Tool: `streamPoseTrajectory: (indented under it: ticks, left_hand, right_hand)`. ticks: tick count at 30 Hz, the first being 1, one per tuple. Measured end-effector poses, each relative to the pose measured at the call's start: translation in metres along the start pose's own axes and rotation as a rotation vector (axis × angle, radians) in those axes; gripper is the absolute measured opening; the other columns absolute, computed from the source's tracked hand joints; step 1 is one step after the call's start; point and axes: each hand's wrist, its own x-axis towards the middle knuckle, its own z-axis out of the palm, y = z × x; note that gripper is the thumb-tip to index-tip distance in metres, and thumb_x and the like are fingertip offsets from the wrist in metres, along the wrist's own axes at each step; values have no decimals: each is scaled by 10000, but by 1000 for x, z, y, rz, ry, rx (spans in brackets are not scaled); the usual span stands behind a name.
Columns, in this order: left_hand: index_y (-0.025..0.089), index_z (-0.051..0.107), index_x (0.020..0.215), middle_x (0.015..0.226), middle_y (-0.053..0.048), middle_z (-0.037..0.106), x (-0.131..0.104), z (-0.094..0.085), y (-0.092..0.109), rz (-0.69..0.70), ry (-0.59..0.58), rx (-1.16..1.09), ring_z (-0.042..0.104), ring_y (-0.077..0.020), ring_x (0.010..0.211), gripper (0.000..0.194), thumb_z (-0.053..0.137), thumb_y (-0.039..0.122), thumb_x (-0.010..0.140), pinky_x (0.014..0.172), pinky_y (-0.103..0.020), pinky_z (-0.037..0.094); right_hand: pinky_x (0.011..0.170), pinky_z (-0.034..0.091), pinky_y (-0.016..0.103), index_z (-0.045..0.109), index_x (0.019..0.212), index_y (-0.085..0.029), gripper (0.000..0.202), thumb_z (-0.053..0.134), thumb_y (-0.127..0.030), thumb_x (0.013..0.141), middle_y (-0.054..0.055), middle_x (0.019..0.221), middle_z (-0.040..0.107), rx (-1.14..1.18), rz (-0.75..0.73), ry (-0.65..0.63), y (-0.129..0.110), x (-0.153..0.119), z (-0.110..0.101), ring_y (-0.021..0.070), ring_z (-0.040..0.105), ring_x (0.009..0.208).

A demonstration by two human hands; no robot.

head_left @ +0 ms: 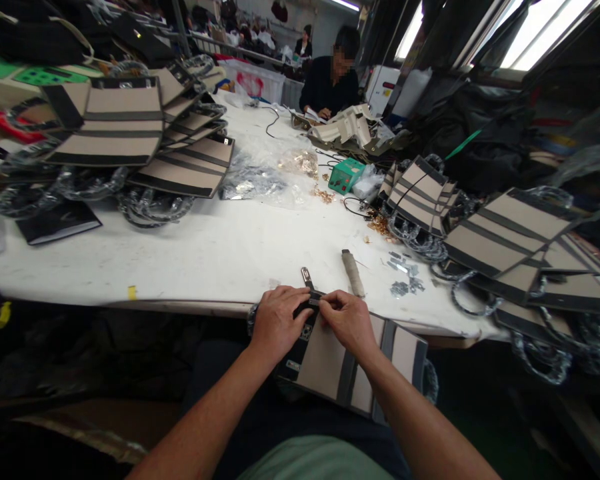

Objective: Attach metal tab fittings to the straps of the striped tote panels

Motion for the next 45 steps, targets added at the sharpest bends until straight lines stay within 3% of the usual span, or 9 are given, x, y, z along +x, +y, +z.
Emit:
streamPoseTrajectory:
  ticks: [7,13,19,23,30,33,37,43,45]
  left_hand:
    - [285,744,1125,1204,0,757,2,-1,3,4,-1,-8,651,-255,1108,287,756,206,849,917,-474,477]
    - [323,777,1061,1215,4,752,2,0,0,23,-9,20,647,-264,1099,208,744,251,868,907,-480,478]
    - [313,786,1015,1174,10,765,5,1,4,9,13,32,655,-248,1073,134,687,305,926,894,-467,465]
    - [313,790,968,1132,20,776,8,1,7,-11,24,37,666,-239,1042,102,714,284,907,871,-457,455]
    - [311,778,1001,1150,15,773,8,1,3,21,8,24,654,-237,1066,127,692,258,924,887,-445,444]
    - [308,777,999,1147,16,774,8,2,3,28,2,21,655,-236,1060,127,686,256,927,885,-442,447]
    - [305,780,995,1137,12,778,8,2,2,30,8,22,656,-235,1064,128,686,252,926,896,-439,451]
    - [293,785,978,1130,7,782,11,1,1,17,-22,24,663,-248,1052,146,788,251,838,876,-437,460]
    - [295,789,939,1100,10,789,13,1,0,4,-18,23,667,-244,1032,105,779,251,845,862,-432,461]
  right_hand:
    - [529,466,288,688,724,-231,122,634,-312,799,-15,546,664,-11,16,-30,6,2,1,185,634,518]
    - [556,476,285,700,764,-239,163,636,-364,848,-23,552,659,-14,-16,-15,9,-5,1,181,628,525]
    - [547,459,266,734,819,-240,211,650,-427,871,6,671,714,-117,-85,17,21,-4,-4,184,641,594]
    - [565,476,255,783,933,-225,236,623,-389,880,22,757,745,-48,-133,-51,21,-7,-9,170,642,611]
    - [427,431,218,767,1142,-134,452,661,-449,836,3,514,652,279,192,-91,17,-26,-1,127,555,414]
    - [445,456,210,729,1236,-130,544,694,-483,824,10,546,675,410,210,-76,21,-32,4,112,557,426]
    - [467,482,207,761,1170,-133,527,752,-494,786,40,627,715,525,216,-62,26,-31,6,132,628,510]
    - [498,537,241,755,1205,-143,541,753,-506,803,49,643,717,504,226,-106,30,-27,5,157,665,542]
    - [502,544,245,761,1197,-155,513,745,-498,815,59,730,737,483,216,-108,30,-28,5,147,666,543]
